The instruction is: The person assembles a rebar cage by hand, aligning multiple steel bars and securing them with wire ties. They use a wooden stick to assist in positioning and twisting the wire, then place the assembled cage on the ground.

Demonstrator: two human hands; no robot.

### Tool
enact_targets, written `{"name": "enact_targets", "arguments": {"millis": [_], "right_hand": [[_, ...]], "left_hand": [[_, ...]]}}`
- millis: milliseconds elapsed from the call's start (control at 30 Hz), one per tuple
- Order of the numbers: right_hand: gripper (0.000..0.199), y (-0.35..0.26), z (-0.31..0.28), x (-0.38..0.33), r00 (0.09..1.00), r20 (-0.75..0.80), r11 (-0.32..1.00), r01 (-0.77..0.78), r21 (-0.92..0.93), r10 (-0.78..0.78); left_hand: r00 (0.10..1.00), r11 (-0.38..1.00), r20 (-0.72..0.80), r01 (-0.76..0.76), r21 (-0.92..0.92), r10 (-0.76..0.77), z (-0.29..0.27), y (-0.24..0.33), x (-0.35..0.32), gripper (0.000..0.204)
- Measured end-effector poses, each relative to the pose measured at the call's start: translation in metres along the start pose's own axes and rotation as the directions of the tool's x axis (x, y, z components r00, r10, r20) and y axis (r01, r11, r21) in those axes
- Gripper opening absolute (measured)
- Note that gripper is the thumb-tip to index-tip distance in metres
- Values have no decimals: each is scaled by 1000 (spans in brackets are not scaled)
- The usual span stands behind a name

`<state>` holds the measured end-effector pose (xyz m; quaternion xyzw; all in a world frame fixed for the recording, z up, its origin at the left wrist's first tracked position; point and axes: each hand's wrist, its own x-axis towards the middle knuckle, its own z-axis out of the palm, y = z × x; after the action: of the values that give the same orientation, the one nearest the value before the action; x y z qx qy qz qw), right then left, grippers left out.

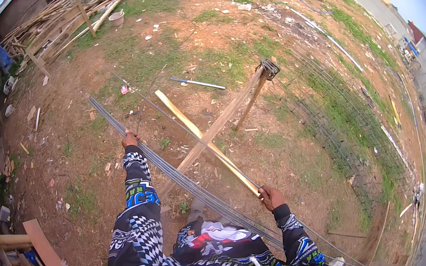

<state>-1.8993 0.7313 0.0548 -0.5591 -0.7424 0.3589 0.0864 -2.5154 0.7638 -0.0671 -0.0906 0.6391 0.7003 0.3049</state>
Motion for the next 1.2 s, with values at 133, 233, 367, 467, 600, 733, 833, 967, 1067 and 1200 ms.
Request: {"name": "enact_targets", "arguments": {"millis": [133, 233, 367, 467, 600, 733, 833, 967, 1067, 1200], "right_hand": [[29, 52, -15, -68, 983, 179, 999, -39, -24, 43], [32, 64, -43, -112, 918, 377, 992, -113, -50, 124], [47, 62, -44, -98, 795, 581, 978, -75, -193, 175], [49, 19, 3, -69, 934, 354, 994, 15, 111, -54], [34, -51, 40, -41, 980, 188, 993, 39, 109, -59], [29, -48, 54, -52, 993, -39, 989, 112, 102, -108], [29, -31, 59, -59, 976, 18, 967, 211, 142, -216], [28, -8, 29, -72, 946, 302, 977, 57, 206, -119], [26, -12, 29, -61, 939, 326, 974, 38, 223, -111], [25, -53, 62, -24, 967, 75, 968, 240, 67, -245]], "left_hand": [[956, 978, 274, 151, -141, -108, -38, 15, 42, 45], [967, 969, 229, 154, -194, -108, -17, 13, 17, 55], [965, 974, 251, 120, -190, -69, -13, 36, 1, 50], [934, 990, 351, 109, -91, -70, -13, 40, 0, 54], [918, 998, 393, 60, -19, -48, -22, 44, 8, 56], [950, 988, 295, 130, -79, -101, -3, 41, -26, 60], [955, 997, 291, 67, -24, -57, -3, 29, -49, 58], [942, 997, 329, 46, 56, -61, 10, 6, -72, 57], [937, 995, 342, 46, 84, -72, 11, 4, -73, 56], [925, 994, 367, 71, 84, -98, 10, 6, -57, 55]]}}
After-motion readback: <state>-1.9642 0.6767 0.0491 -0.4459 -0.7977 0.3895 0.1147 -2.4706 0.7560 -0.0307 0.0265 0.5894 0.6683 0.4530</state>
